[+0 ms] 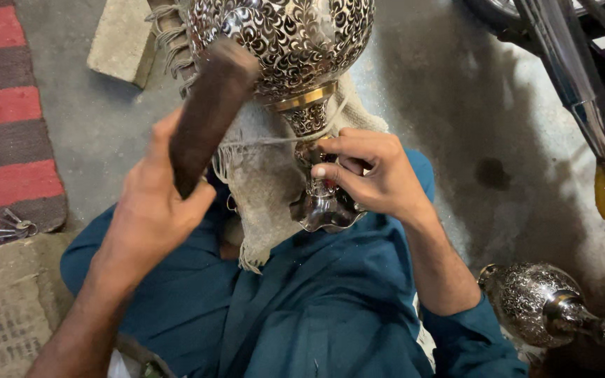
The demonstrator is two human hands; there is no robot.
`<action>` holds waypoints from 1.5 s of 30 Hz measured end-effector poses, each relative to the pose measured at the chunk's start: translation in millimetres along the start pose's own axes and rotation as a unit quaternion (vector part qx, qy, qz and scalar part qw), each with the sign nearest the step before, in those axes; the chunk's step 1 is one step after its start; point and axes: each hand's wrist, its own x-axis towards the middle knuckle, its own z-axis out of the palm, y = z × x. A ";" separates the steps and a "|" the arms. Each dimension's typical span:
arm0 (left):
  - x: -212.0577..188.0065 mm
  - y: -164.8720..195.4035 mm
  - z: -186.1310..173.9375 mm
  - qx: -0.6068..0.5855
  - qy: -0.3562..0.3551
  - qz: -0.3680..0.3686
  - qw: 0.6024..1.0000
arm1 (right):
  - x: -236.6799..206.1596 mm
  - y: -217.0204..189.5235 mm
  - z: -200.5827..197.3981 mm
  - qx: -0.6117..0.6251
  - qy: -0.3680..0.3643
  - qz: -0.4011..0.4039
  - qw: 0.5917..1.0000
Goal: The person uses a small metal chisel and a wooden mallet to engrave decorative patterns into the neck of a silver-colored metal vessel. They repeatedly position the chisel and strike it with the mallet to create fine details.
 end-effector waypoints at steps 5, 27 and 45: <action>-0.5 -4.2 3.7 0.120 0.021 0.044 0.992 | 0.5 -0.5 -0.2 0.007 -0.002 0.002 1.000; -7.4 -4.0 12.3 -0.164 0.034 -0.049 0.985 | -4.0 -5.5 4.1 -0.009 0.026 0.015 1.000; -39.7 -6.0 39.2 -0.340 0.113 -0.050 0.932 | -14.2 23.7 -5.0 0.193 0.007 0.102 0.976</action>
